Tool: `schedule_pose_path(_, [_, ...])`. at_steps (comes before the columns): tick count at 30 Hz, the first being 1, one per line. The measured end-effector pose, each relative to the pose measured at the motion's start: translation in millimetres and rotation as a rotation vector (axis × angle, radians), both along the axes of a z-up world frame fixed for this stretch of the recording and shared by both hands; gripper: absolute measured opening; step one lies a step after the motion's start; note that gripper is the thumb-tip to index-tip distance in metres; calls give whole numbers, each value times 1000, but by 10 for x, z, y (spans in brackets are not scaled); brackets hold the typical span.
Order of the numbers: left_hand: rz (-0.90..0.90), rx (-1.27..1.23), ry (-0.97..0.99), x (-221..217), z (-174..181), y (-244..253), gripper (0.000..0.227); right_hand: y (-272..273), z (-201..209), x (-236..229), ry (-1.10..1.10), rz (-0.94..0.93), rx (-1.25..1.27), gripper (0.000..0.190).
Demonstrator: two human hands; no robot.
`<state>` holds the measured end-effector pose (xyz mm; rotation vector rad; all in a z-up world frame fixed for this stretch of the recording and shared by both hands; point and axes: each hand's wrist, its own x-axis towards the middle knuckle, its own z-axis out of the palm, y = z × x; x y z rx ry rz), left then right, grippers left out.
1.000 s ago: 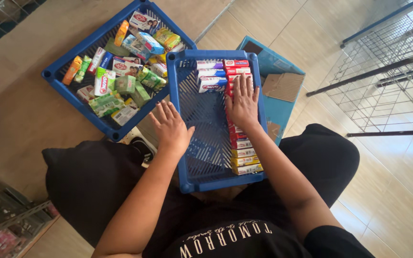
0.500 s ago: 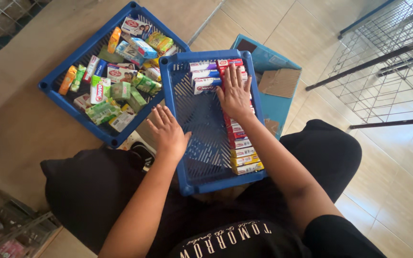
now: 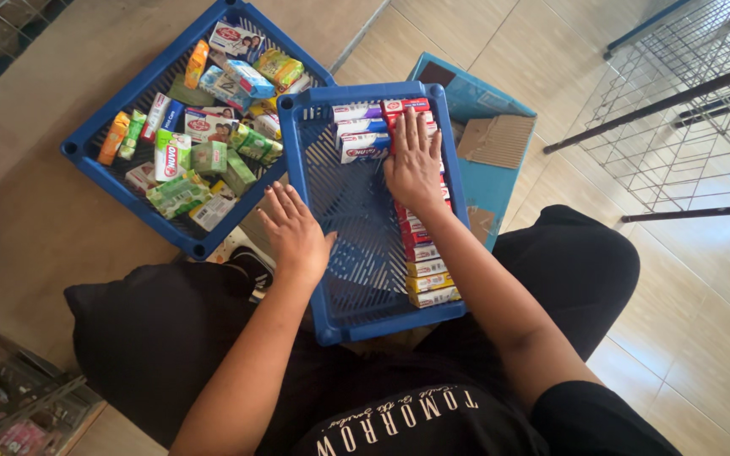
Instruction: The person sits on the floor and organizes small packaged items from one blue basket into another, arranging them by type and color. The person handles multiple boxes and packets, placing them neatly in rows within the second basket.
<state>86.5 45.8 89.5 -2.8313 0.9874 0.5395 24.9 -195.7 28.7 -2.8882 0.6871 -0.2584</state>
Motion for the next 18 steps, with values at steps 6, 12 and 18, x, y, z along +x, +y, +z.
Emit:
schedule_pose_path(6, [-14, 0, -28, -7, -29, 9, 118, 17, 23, 36, 19, -14, 4, 79])
schedule_pose_path(12, [-12, 5, -12, -3, -51, 12, 119, -185, 234, -205, -38, 200, 392, 85])
schedule_pose_path(18, [-8, 20, -13, 1, -46, -6, 118, 40, 196, -626, 55, 100, 78, 85])
